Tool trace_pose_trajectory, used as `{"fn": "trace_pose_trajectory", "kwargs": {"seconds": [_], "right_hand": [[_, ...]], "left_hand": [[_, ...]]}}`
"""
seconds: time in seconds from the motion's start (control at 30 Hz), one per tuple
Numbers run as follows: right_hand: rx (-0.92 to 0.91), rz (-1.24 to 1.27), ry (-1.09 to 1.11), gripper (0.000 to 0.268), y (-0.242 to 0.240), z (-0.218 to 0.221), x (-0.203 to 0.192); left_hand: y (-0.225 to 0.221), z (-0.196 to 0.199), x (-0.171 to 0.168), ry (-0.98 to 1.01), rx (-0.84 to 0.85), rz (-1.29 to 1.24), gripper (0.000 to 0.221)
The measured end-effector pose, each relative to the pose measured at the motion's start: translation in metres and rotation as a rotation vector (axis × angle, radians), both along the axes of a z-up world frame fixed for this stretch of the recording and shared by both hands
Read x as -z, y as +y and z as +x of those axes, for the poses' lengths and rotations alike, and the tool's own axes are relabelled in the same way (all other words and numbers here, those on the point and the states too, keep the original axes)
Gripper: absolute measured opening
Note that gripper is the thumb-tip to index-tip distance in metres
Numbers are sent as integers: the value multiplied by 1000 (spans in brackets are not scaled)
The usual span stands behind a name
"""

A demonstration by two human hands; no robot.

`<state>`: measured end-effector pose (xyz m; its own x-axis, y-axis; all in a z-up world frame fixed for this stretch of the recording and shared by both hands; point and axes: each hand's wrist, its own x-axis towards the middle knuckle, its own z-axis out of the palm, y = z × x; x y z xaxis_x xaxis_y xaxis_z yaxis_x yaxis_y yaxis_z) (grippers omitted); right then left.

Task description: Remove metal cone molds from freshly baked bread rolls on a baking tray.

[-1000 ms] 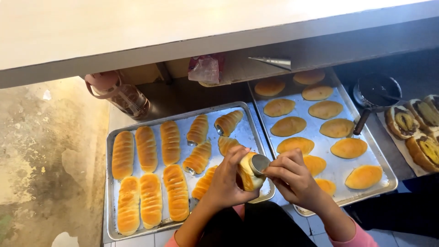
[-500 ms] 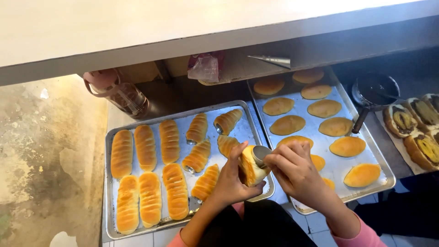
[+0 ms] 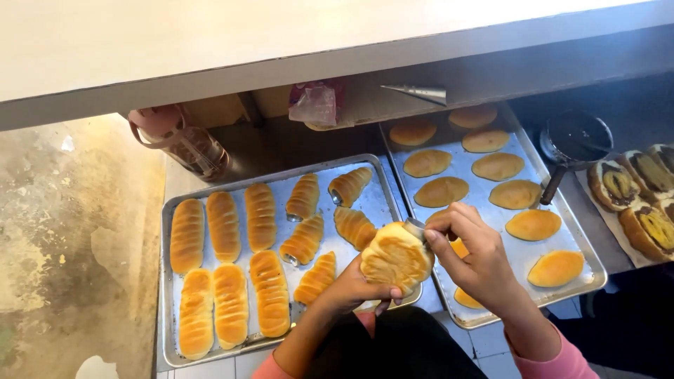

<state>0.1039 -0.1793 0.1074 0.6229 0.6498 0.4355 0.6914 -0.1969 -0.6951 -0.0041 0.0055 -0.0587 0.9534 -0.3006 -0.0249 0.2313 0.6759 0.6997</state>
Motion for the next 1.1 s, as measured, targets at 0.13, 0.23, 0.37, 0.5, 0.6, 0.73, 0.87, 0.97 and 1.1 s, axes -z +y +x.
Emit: {"fn": "trace_pose_trajectory", "kwargs": {"seconds": [0.13, 0.23, 0.37, 0.5, 0.6, 0.73, 0.87, 0.97, 1.1], "right_hand": [[116, -26, -67, 4, 0, -10, -7], [59, -63, -161, 3, -1, -10, -21], [-60, -89, -201, 7, -13, 5, -22], [40, -82, -135, 6, -14, 6, -21], [62, -66, -148, 5, -14, 5, -25], [-55, -47, -234, 4, -25, 19, -25], [-7, 13, -215, 5, -40, 33, -25], [5, 90, -192, 3, -47, 35, -27], [192, 204, -73, 12, -55, 34, -22]], "left_hand": [[-3, 2, -9, 12, -7, 97, 80], [-1, 4, -34, -19, 8, 141, 87], [0, 4, -43, -55, 98, 101, 88], [1, 0, -36, -76, 152, 152, 89], [1, -3, -28, -62, 159, 207, 90], [4, -5, -42, -58, 178, 245, 95], [3, -6, -38, -83, 187, 251, 102], [4, -4, -3, -148, 124, 239, 105], [15, 0, 40, -82, -5, 147, 105]]}}
